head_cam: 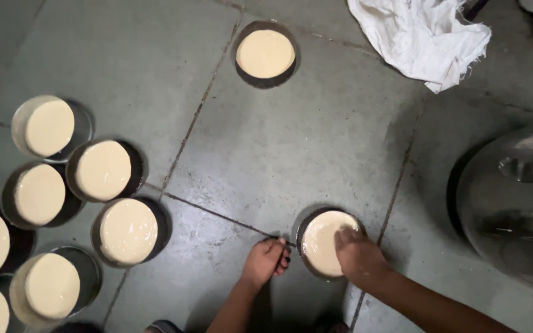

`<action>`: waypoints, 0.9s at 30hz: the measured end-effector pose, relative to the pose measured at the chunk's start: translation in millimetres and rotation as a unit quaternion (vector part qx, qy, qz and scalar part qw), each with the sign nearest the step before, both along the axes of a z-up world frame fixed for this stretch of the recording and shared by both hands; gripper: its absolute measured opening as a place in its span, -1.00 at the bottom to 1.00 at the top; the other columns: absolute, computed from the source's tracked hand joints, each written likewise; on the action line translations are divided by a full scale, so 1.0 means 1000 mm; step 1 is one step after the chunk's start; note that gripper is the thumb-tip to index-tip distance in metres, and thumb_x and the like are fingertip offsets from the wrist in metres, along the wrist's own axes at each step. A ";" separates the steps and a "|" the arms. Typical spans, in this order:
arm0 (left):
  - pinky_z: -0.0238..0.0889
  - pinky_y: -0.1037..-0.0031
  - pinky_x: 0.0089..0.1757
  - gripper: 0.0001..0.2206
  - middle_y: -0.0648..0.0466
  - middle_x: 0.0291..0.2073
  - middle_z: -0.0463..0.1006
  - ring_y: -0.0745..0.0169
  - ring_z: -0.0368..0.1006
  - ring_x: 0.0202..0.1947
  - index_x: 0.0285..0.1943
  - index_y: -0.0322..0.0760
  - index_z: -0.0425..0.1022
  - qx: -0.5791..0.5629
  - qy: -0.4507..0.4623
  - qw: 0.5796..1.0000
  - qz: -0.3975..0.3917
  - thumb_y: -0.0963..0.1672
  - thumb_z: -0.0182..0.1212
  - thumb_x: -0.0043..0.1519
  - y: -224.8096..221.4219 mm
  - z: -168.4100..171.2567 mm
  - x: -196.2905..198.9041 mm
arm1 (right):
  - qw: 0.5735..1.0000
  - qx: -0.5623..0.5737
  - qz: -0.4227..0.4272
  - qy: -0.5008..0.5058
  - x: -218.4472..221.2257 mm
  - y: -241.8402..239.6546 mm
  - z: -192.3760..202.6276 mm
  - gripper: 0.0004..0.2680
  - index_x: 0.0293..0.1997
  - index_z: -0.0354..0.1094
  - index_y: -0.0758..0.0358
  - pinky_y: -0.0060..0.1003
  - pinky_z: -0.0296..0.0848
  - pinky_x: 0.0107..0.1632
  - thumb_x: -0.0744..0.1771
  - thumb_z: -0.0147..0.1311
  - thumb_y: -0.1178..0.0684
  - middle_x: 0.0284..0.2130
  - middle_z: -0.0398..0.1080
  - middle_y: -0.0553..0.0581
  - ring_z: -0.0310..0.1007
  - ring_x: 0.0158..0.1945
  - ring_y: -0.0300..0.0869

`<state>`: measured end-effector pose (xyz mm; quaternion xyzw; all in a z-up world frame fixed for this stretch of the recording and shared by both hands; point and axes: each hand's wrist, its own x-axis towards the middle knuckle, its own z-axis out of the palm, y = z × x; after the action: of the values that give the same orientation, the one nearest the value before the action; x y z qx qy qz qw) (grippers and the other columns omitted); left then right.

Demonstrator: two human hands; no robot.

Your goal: The person kneads and presses dough flat inside round metal pans set on the tiled floor, working one pan at a time and moving finished pans aside into a growing group of filled pans. The person occasionally reaches into a large bucket of dough to reload their hand before pressing the next pan.

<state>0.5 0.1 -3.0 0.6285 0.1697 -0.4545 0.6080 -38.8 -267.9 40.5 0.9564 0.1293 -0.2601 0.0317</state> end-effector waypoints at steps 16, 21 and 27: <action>0.31 0.49 -0.49 -0.60 0.08 -0.58 0.52 0.33 0.40 -0.62 -0.34 -0.32 0.51 0.006 -0.006 1.000 0.002 0.05 0.02 0.37 -0.001 -0.003 -0.007 | 0.961 0.155 0.193 -0.127 -0.006 0.010 0.009 -0.62 0.19 0.23 0.58 -0.09 0.24 0.34 0.27 -0.03 0.14 0.18 0.28 0.43 0.25 0.29 0.17; 0.29 0.49 -0.50 -0.61 0.09 -0.58 0.51 0.32 0.40 -0.62 -0.33 -0.31 0.50 0.000 0.003 1.000 -0.002 0.05 0.02 0.37 0.001 -0.005 -0.001 | 0.997 0.027 0.057 -0.050 -0.012 -0.003 0.007 -0.66 0.19 0.23 0.46 -0.14 0.27 0.29 0.29 -0.09 0.17 0.22 0.23 0.38 0.24 0.30 0.10; 0.29 0.50 -0.50 -0.61 0.10 -0.58 0.51 0.35 0.39 -0.62 -0.32 -0.30 0.50 0.004 0.002 1.000 -0.013 0.05 0.01 0.38 -0.001 0.000 -0.005 | 0.980 0.099 0.139 -0.102 -0.016 -0.001 -0.006 -0.65 0.19 0.26 0.51 -0.09 0.28 0.26 0.28 -0.06 0.17 0.16 0.28 0.43 0.27 0.24 0.17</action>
<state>-4.3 -0.8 -2.8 0.6323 0.1644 -0.4630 0.5991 -54.4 -269.0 34.5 0.9489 0.2824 -0.1397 -0.0142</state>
